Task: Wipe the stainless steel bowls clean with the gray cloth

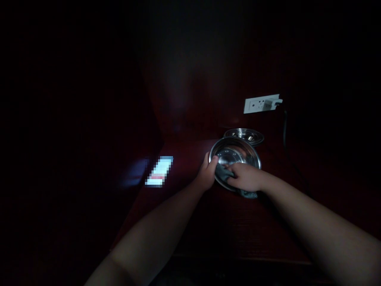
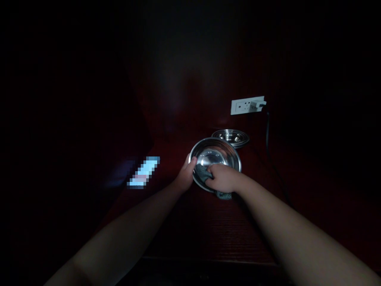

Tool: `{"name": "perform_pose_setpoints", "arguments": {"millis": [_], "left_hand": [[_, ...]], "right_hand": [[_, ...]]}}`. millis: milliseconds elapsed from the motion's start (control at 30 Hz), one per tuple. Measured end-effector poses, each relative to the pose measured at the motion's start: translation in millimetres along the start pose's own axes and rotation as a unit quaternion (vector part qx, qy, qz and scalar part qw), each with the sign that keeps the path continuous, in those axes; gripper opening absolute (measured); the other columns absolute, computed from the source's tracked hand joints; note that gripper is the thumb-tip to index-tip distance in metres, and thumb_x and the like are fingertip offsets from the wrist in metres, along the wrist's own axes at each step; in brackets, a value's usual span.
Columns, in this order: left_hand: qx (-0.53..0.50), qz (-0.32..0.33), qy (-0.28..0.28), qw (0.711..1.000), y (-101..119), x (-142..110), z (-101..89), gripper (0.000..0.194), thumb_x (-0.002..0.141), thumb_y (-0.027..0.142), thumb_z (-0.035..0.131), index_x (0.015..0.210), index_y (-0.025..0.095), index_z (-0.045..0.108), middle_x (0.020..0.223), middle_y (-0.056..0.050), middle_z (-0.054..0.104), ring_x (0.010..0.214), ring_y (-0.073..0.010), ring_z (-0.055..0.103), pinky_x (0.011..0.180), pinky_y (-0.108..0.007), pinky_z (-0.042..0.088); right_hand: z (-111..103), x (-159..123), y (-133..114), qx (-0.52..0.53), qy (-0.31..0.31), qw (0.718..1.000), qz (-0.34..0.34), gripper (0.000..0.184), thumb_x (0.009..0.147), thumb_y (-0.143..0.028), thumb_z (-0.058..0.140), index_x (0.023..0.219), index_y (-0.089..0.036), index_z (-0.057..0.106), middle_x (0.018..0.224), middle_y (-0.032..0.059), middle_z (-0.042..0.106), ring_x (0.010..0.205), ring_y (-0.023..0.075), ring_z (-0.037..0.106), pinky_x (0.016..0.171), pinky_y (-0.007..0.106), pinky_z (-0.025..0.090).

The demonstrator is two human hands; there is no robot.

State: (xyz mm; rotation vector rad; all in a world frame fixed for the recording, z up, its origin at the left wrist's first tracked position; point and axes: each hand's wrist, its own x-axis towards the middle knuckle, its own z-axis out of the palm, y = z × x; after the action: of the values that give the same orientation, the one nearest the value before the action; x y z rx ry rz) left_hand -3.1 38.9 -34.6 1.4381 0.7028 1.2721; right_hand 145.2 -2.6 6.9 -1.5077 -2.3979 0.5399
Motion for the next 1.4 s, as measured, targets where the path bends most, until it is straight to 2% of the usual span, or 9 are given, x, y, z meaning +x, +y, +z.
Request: {"name": "perform_pose_setpoints", "arguments": {"millis": [133,300,367,467,567,667,900,1233,1400], "left_hand": [[0.006,0.008,0.005,1.000,1,-1,-0.3,0.037,0.085,0.044,0.042,0.112,0.019,0.049,0.109,-0.006,0.058,0.102,-0.0181,0.052,0.095,-0.032,0.036],[-0.005,0.020,-0.015,1.000,5,-3,-0.3,0.042,0.083,0.046,0.046,0.114,0.018,0.048,0.112,-0.007,0.057,0.107,-0.0187,0.051,0.097,-0.032,0.036],[-0.014,0.018,-0.023,0.999,5,-3,0.1,0.042,0.082,0.045,0.048,0.114,0.018,0.047,0.112,-0.008,0.057,0.107,-0.0186,0.051,0.097,-0.032,0.036],[-0.014,0.011,-0.005,1.000,4,-2,0.7,0.041,0.082,0.044,0.049,0.112,0.017,0.048,0.111,-0.008,0.057,0.106,-0.0187,0.052,0.096,-0.032,0.036],[-0.003,0.002,0.008,1.000,3,-2,0.4,0.039,0.082,0.044,0.049,0.111,0.017,0.050,0.110,-0.007,0.058,0.104,-0.0190,0.053,0.096,-0.032,0.036],[0.001,-0.005,0.005,1.000,3,-3,-0.3,0.040,0.082,0.044,0.049,0.111,0.017,0.051,0.109,-0.007,0.059,0.103,-0.0195,0.053,0.095,-0.033,0.036],[-0.018,-0.027,-0.005,0.999,4,-2,0.7,0.042,0.081,0.043,0.050,0.114,0.017,0.050,0.108,-0.008,0.060,0.100,-0.0203,0.055,0.092,-0.034,0.039],[-0.019,-0.018,0.013,1.000,3,-2,0.5,0.039,0.081,0.042,0.051,0.111,0.017,0.053,0.108,-0.007,0.061,0.105,-0.0204,0.053,0.097,-0.034,0.035],[-0.016,-0.015,0.003,1.000,3,-2,0.7,0.039,0.081,0.042,0.050,0.111,0.017,0.052,0.108,-0.007,0.061,0.104,-0.0203,0.054,0.096,-0.034,0.036]], "right_hand": [[4,1,-5,0.085,0.020,0.993,-0.081,0.009,0.075,-0.022,0.046,0.075,-0.017,0.054,0.066,0.0014,0.057,0.060,0.0121,0.051,0.060,0.025,0.039],[6,3,-11,0.131,0.122,0.973,-0.142,0.016,0.076,-0.024,0.051,0.090,-0.016,0.053,0.086,0.0050,0.058,0.080,0.0154,0.052,0.077,0.029,0.040],[5,3,-11,0.134,0.145,0.968,-0.157,0.017,0.076,-0.023,0.051,0.091,-0.016,0.053,0.088,0.0057,0.058,0.083,0.0162,0.052,0.081,0.030,0.039],[2,3,-9,0.149,0.101,0.971,-0.158,0.012,0.075,-0.019,0.048,0.084,-0.016,0.055,0.084,0.0047,0.059,0.080,0.0156,0.053,0.079,0.029,0.041],[-2,1,-5,0.167,0.010,0.979,-0.120,0.010,0.072,-0.015,0.045,0.074,-0.017,0.054,0.073,0.0016,0.059,0.070,0.0139,0.054,0.070,0.026,0.043],[-4,-1,-2,0.153,-0.036,0.984,-0.078,0.010,0.069,-0.014,0.043,0.066,-0.018,0.052,0.064,-0.0001,0.058,0.060,0.0123,0.053,0.062,0.024,0.043],[-5,0,1,0.083,-0.042,0.995,-0.025,0.014,0.071,-0.018,0.043,0.067,-0.017,0.056,0.066,0.0029,0.063,0.060,0.0138,0.057,0.061,0.025,0.042],[3,-1,-3,0.127,0.007,0.986,-0.107,0.015,0.070,-0.014,0.043,0.076,-0.017,0.056,0.066,-0.0004,0.057,0.060,0.0118,0.052,0.059,0.023,0.041],[1,0,-2,0.110,-0.016,0.991,-0.074,0.013,0.070,-0.015,0.043,0.073,-0.017,0.056,0.066,0.0011,0.059,0.060,0.0124,0.054,0.059,0.024,0.041]]}}
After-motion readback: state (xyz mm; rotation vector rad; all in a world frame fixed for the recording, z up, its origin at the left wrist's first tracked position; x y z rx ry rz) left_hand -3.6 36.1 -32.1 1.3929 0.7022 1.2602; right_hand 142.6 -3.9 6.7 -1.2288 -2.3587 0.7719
